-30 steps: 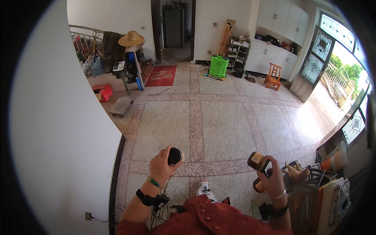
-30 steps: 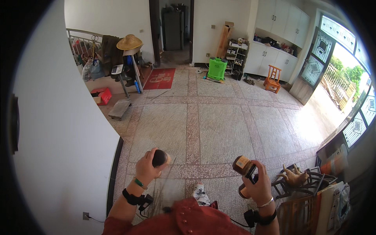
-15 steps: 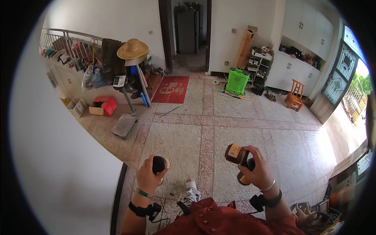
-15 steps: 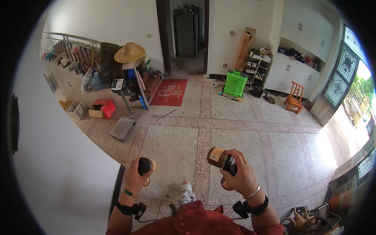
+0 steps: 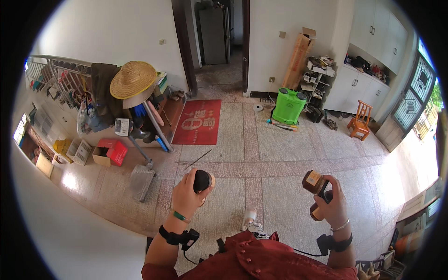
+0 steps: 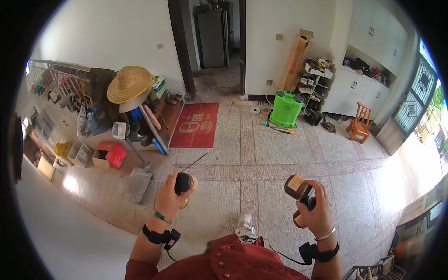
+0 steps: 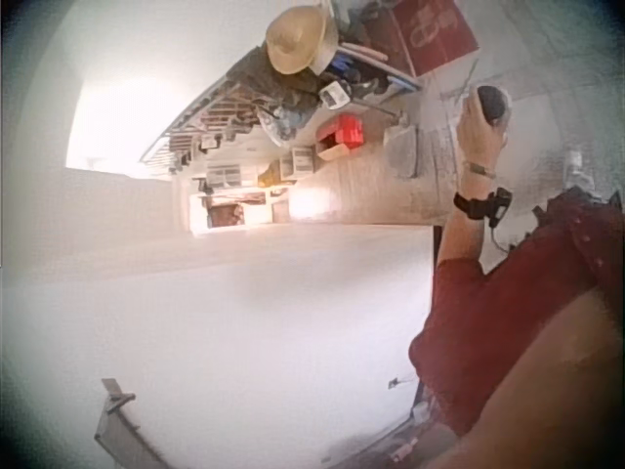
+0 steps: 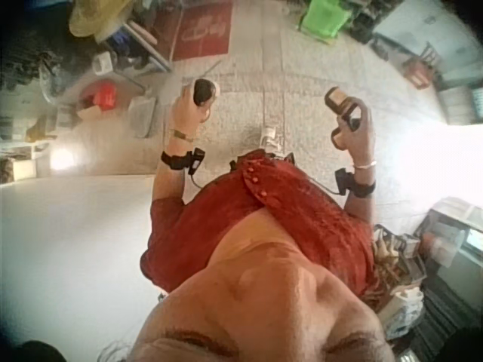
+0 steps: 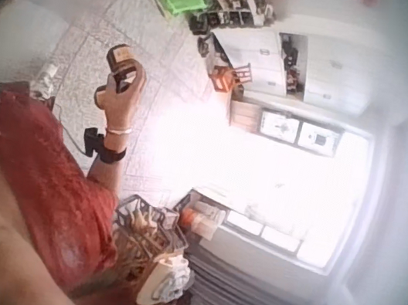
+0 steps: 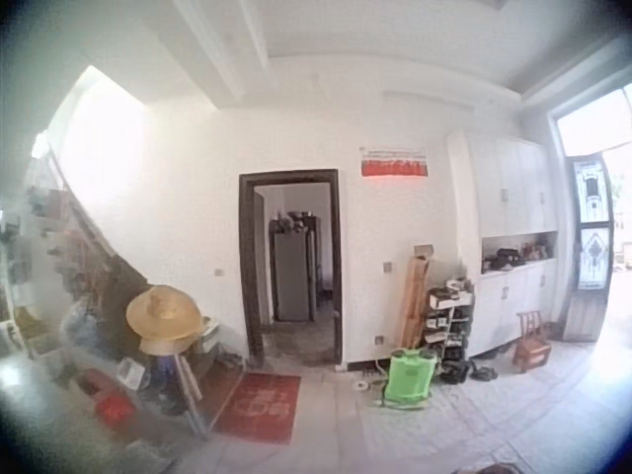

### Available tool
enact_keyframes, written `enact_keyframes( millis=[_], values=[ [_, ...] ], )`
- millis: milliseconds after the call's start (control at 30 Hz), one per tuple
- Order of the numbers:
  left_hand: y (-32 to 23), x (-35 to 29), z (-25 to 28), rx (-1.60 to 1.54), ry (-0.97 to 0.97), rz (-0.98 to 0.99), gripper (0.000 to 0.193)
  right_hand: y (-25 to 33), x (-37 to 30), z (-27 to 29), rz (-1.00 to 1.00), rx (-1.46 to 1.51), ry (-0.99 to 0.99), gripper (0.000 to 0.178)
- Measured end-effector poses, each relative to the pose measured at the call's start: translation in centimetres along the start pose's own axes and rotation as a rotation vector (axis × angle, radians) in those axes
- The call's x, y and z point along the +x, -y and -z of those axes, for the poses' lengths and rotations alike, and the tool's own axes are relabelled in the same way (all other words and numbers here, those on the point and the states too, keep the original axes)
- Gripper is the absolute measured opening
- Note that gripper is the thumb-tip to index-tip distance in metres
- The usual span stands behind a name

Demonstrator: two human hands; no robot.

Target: The person carries several jars from a living room table to a refrigerator in the dining area, places them inside, and then takes one jar into the kitchen where they use a large knife to scrape a label or residue from the lid before discarding a small piece of waste in a bin.

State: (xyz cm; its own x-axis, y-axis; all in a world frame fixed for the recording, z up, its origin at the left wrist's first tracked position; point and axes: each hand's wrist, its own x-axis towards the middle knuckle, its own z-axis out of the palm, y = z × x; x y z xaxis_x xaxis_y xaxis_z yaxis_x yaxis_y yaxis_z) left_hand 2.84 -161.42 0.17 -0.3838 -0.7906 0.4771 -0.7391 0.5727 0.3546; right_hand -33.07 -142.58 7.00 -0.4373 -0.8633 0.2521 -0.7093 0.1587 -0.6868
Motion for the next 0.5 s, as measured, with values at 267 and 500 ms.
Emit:
enact_keyframes(
  millis=[267,500],
  values=[
    [7.7,16.8,-4.1,0.061,-0.095,0.088,0.067,3.5,23.6,-8.6,0.160,0.042,0.106,0.054],
    [15.5,28.8,-6.9,-0.025,-0.130,0.295,0.065,6.4,41.5,-19.8,0.416,0.043,0.198,0.054]
  ],
)
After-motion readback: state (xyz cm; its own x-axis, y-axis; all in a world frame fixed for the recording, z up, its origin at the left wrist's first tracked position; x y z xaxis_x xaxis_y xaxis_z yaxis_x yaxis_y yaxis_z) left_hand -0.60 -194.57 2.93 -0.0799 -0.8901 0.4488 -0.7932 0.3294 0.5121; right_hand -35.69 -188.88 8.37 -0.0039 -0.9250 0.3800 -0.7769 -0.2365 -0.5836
